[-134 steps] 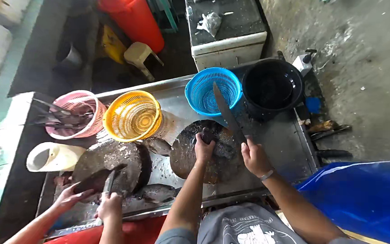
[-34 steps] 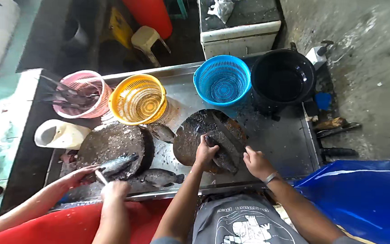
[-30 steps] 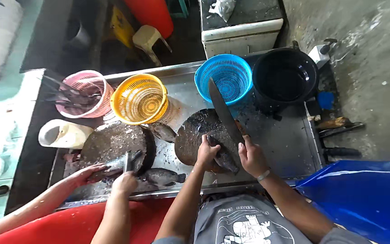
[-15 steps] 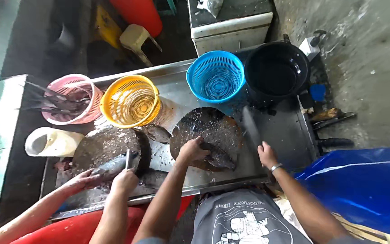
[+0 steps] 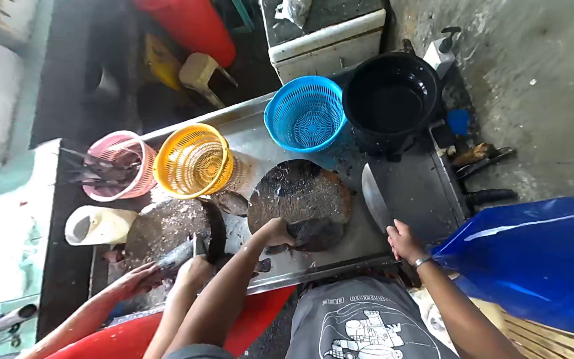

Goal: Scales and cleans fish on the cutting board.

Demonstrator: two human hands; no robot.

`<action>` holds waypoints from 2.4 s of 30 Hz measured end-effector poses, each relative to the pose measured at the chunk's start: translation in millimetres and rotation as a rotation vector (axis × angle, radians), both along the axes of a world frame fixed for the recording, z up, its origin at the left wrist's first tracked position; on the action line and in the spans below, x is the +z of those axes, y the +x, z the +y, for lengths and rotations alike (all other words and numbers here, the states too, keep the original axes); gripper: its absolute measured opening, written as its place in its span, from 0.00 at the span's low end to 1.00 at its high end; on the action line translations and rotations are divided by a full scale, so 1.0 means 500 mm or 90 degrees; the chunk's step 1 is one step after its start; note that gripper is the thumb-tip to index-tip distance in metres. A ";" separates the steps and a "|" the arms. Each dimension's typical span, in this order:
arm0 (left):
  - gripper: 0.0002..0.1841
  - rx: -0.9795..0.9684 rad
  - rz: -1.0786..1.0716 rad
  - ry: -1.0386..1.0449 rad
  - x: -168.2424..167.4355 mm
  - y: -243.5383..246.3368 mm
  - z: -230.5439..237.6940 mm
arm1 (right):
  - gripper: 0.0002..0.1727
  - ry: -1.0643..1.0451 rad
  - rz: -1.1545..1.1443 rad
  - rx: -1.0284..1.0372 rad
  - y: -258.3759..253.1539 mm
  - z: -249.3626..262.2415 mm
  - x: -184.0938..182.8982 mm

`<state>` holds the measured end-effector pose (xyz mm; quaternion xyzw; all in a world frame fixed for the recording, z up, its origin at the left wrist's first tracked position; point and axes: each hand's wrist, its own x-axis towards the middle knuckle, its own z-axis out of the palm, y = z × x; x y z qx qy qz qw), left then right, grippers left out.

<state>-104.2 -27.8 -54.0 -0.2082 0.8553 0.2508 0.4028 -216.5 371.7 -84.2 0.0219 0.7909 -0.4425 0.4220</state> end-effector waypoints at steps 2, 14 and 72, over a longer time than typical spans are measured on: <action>0.23 0.258 0.104 0.074 0.001 0.012 0.033 | 0.25 -0.024 -0.032 0.012 0.017 0.003 0.007; 0.36 0.558 0.351 -0.014 -0.041 -0.087 0.209 | 0.25 0.030 0.138 0.226 -0.011 -0.142 0.115; 0.25 0.261 0.498 0.061 -0.049 -0.104 0.102 | 0.25 0.029 0.409 0.280 -0.026 -0.216 0.164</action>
